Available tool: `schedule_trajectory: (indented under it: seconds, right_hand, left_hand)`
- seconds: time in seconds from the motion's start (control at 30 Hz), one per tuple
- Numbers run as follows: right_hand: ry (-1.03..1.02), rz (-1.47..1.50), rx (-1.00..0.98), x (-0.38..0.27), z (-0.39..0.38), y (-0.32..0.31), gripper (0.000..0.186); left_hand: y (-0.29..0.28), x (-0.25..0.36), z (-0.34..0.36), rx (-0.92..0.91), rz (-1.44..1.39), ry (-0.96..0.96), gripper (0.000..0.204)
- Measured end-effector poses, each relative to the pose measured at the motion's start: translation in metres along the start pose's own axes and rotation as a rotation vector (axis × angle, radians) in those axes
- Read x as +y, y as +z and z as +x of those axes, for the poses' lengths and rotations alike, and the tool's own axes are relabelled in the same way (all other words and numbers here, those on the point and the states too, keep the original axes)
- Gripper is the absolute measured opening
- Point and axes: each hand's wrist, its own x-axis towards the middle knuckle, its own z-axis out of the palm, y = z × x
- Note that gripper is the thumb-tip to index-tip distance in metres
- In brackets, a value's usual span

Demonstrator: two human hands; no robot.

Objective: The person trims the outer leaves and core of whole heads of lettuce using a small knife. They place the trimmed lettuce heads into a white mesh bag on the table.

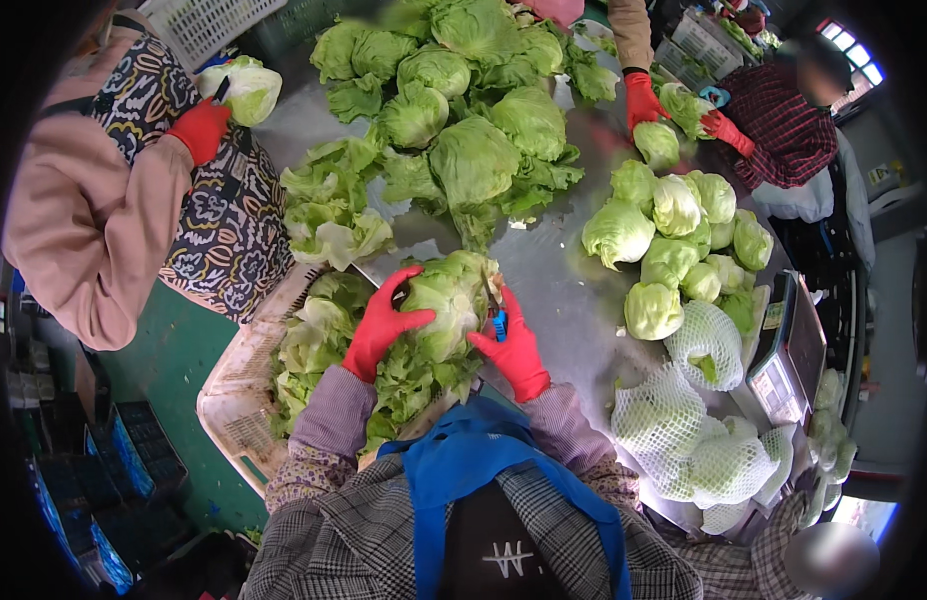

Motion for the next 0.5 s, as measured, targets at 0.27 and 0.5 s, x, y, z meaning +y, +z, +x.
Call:
schedule_trajectory:
  seconds: [0.27, 0.5]
  right_hand:
    - [-0.038, -0.109, 0.027, 0.043, 0.022, 0.022, 0.098]
    - [-0.107, -0.07, -0.026, 0.006, 0.021, 0.019, 0.097]
  left_hand:
    - [-0.009, -0.026, 0.003, 0.111, -0.207, -0.01, 0.057]
    - [-0.028, -0.063, -0.006, 0.368, -0.445, 0.118, 0.03]
